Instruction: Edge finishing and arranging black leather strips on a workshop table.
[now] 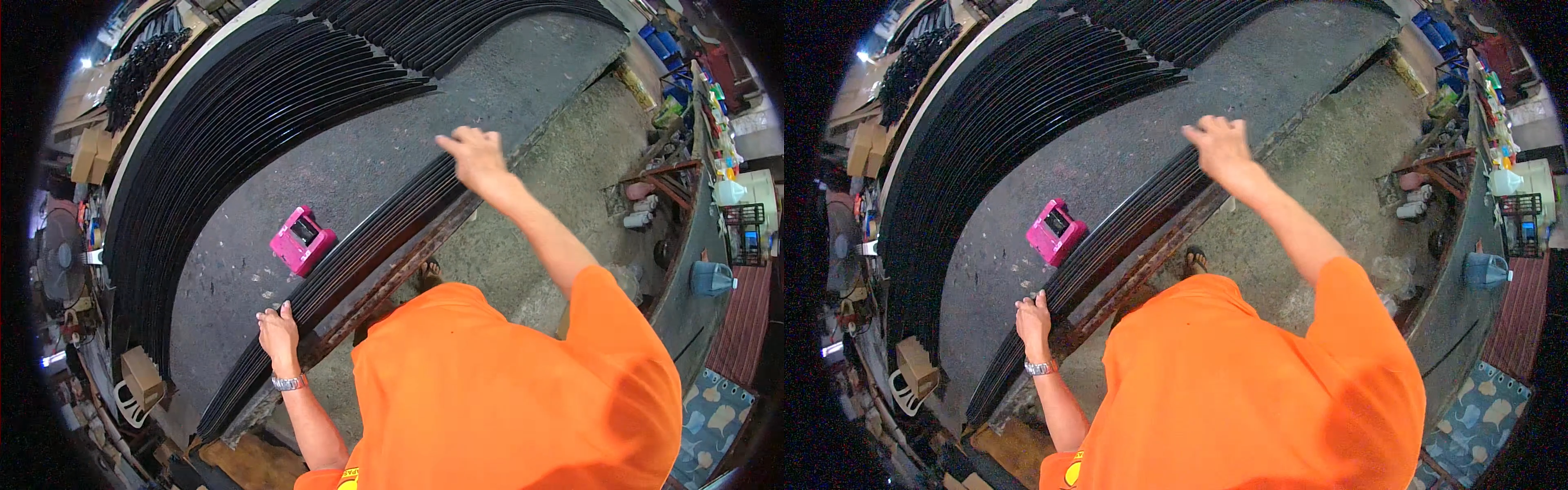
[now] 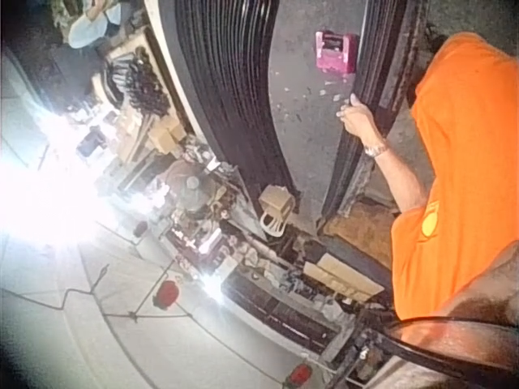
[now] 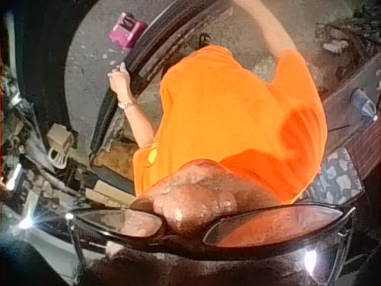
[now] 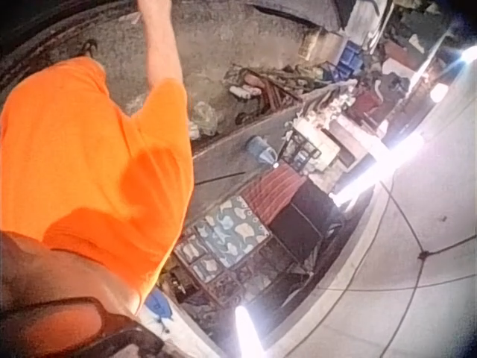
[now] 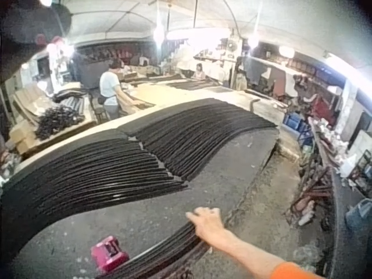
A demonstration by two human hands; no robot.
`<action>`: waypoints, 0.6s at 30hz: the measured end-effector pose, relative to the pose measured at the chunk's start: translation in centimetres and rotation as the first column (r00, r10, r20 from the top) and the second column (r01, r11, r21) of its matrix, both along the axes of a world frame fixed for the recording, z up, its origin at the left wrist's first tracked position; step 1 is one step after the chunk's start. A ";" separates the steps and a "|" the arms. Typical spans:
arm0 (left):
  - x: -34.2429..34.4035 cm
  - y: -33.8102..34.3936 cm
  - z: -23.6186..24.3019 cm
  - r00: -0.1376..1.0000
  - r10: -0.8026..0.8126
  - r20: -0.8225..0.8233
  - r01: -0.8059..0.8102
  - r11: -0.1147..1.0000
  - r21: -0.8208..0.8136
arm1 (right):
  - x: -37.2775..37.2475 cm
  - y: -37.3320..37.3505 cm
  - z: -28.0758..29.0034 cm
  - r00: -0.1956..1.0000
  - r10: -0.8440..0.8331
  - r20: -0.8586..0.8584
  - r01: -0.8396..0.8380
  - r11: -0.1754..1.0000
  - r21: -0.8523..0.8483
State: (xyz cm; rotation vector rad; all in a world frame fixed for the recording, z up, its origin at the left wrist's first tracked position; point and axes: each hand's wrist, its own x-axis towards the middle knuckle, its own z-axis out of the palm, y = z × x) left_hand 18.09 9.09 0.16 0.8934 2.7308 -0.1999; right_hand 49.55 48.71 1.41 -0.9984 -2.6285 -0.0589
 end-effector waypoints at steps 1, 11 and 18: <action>-0.2 0.8 -0.1 1.000 -0.016 0.000 0.016 1.000 -0.009 | -1.6 -0.5 -0.1 0.999 -0.015 0.037 0.016 1.000 -0.023; -0.8 1.1 0.8 0.989 -0.138 0.052 0.139 0.990 -0.006 | -2.4 1.9 -2.0 0.961 -0.159 0.225 0.192 0.972 -0.132; -1.4 1.8 1.4 0.990 -0.126 0.065 0.127 0.992 -0.007 | 7.7 8.4 -2.0 0.864 -0.368 0.344 0.436 0.889 -0.143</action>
